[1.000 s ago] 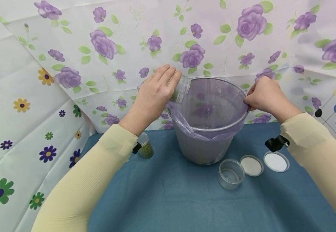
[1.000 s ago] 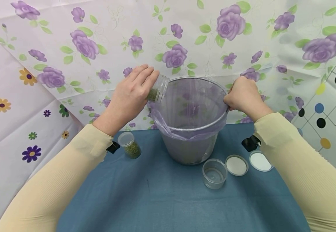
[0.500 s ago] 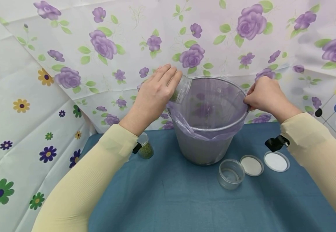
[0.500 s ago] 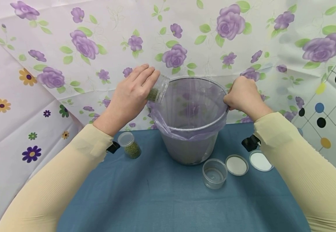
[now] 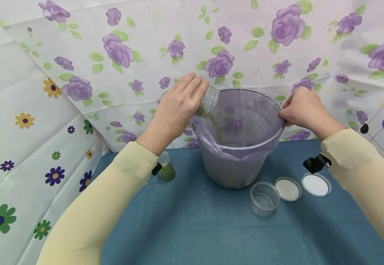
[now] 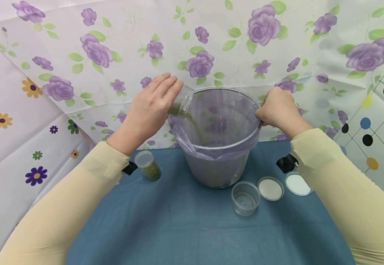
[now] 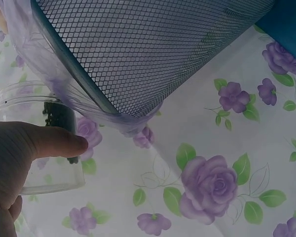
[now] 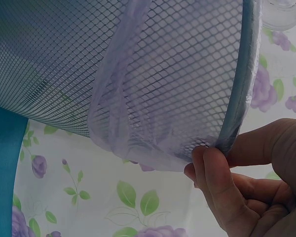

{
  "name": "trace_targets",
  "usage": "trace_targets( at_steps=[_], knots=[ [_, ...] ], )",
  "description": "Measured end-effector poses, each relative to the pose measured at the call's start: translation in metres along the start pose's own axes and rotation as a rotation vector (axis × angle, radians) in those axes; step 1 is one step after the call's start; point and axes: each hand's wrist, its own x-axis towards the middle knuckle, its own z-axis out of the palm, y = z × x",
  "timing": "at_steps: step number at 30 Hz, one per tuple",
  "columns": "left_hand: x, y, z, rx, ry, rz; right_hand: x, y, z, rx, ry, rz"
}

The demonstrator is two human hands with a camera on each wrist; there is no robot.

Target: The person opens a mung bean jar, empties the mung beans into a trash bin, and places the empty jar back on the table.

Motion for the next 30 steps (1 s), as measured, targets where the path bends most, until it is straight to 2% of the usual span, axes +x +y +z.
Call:
trace_targets(
  at_steps=[30],
  knots=[
    [0.0003,-0.0003,-0.0034,0.025,-0.017,0.036,-0.0002,-0.0013,-0.0002,-0.025,0.001,-0.005]
  ],
)
